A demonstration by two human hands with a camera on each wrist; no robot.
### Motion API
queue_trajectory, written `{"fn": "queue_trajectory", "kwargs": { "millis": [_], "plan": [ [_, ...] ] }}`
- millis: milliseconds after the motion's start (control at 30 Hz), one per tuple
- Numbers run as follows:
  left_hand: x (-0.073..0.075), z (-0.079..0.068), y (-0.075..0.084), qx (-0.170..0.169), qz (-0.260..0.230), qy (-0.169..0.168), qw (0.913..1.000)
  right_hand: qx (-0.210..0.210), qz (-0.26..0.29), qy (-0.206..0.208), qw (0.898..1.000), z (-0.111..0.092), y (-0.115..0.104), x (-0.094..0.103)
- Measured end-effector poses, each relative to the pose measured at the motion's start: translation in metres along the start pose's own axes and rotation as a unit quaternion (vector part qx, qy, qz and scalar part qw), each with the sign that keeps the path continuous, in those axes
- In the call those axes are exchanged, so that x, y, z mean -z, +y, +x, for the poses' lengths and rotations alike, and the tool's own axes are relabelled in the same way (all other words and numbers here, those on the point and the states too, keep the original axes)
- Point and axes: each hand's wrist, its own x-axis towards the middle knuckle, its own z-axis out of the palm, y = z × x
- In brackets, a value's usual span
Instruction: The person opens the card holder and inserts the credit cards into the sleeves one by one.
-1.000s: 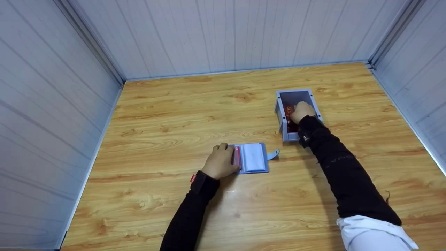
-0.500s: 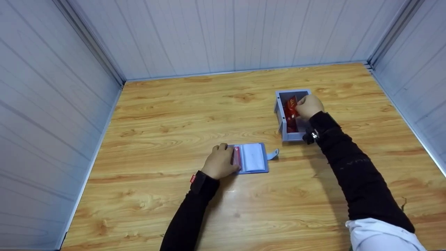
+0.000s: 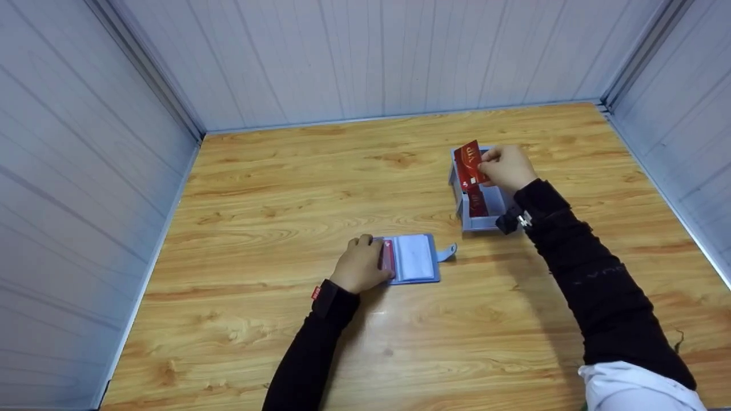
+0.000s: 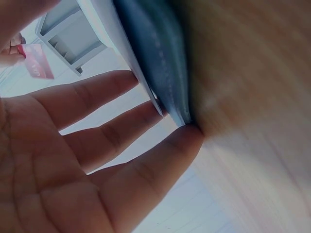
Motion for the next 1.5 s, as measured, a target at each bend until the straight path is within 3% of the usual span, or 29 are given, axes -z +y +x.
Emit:
{"fn": "queue_trajectory", "kwargs": {
  "millis": [333,733,833,1000,1233,1500],
  "plan": [
    [0.000,0.000,0.000,-0.005,-0.008,0.002,1.0000,0.046,0.013,-0.042,0.998,-0.016,-0.002,-0.026],
    [-0.001,0.000,0.001,-0.006,-0.004,0.009,0.9999,0.057,0.096,-0.110,0.988,-0.024,0.013,-0.065],
    [-0.001,0.000,0.001,-0.005,-0.004,0.011,0.9999,0.049,0.089,-0.113,0.988,-0.025,0.018,-0.075],
    [-0.002,0.000,0.001,-0.004,-0.003,0.012,0.9999,0.016,0.125,-0.143,0.982,-0.029,0.024,-0.091],
    [-0.001,0.001,0.001,0.000,-0.003,0.010,0.9999,0.021,0.152,-0.183,0.971,-0.035,0.028,-0.107],
    [-0.001,0.001,0.001,0.002,-0.008,0.005,1.0000,0.018,0.201,-0.170,0.965,-0.036,0.030,-0.119]
  ]
}}
